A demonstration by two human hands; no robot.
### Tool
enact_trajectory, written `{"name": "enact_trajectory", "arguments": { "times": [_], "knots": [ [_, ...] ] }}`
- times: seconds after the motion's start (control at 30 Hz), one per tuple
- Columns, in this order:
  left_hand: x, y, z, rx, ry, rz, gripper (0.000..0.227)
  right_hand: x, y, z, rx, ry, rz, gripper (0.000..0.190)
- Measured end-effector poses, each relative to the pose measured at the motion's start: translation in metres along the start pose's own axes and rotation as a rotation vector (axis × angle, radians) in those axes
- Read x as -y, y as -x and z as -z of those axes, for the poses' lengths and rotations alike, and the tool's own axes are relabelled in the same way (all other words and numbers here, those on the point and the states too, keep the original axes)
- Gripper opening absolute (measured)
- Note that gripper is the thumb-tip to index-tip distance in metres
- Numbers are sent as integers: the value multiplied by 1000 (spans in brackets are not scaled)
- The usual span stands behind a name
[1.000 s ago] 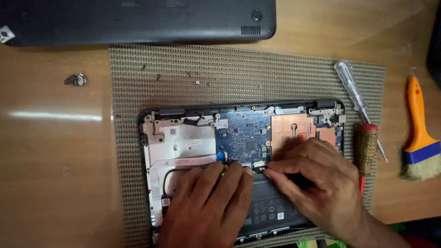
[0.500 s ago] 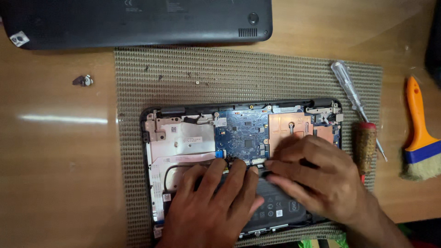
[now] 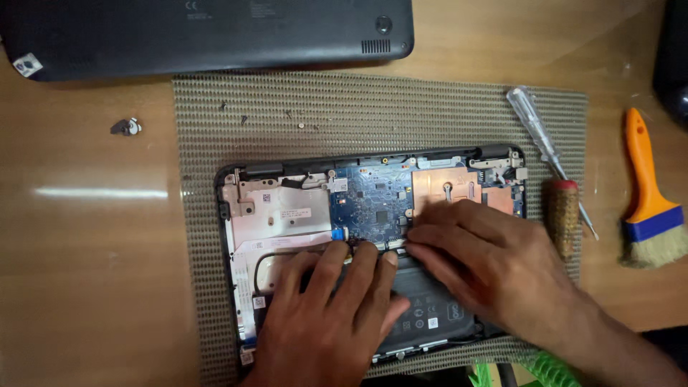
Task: The person removes a laptop battery, disconnects the power cable, and then reconnects it before placing the battery back into the laptop chassis. The person uses a red plastic pry tool to assist with the disconnection and reconnection of the battery cable.
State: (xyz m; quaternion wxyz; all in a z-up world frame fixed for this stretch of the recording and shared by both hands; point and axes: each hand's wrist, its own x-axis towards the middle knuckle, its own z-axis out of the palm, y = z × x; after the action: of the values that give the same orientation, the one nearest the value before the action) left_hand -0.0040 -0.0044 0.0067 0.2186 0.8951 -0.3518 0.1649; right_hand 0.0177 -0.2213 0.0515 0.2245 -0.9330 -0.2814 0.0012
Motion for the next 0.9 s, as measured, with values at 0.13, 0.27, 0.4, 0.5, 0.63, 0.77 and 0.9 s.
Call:
{"name": "enact_trajectory", "arguments": {
  "times": [0.13,0.27,0.4,0.5,0.63,0.77,0.9],
  "knots": [
    [-1,4,-2,-15,-5,-4,40,-1,-7,3,45,136,36,12],
    [-2,7,-4,-36,3,-1,40,-2,-15,3,131,206,96,13],
    [-2,9,-5,-57,13,-4,37,3,-19,4,201,264,108,6],
    [-2,10,-4,-60,16,-11,38,3,-16,0,214,273,78,5],
    [-1,11,-4,-46,62,-11,37,1,-13,-4,196,192,30,5],
    [-1,12,-4,-72,55,-11,31,2,-11,-7,138,167,24,5],
    [-1,12,-3,-61,64,-8,33,5,-12,-8,99,182,58,7]
  ]
}}
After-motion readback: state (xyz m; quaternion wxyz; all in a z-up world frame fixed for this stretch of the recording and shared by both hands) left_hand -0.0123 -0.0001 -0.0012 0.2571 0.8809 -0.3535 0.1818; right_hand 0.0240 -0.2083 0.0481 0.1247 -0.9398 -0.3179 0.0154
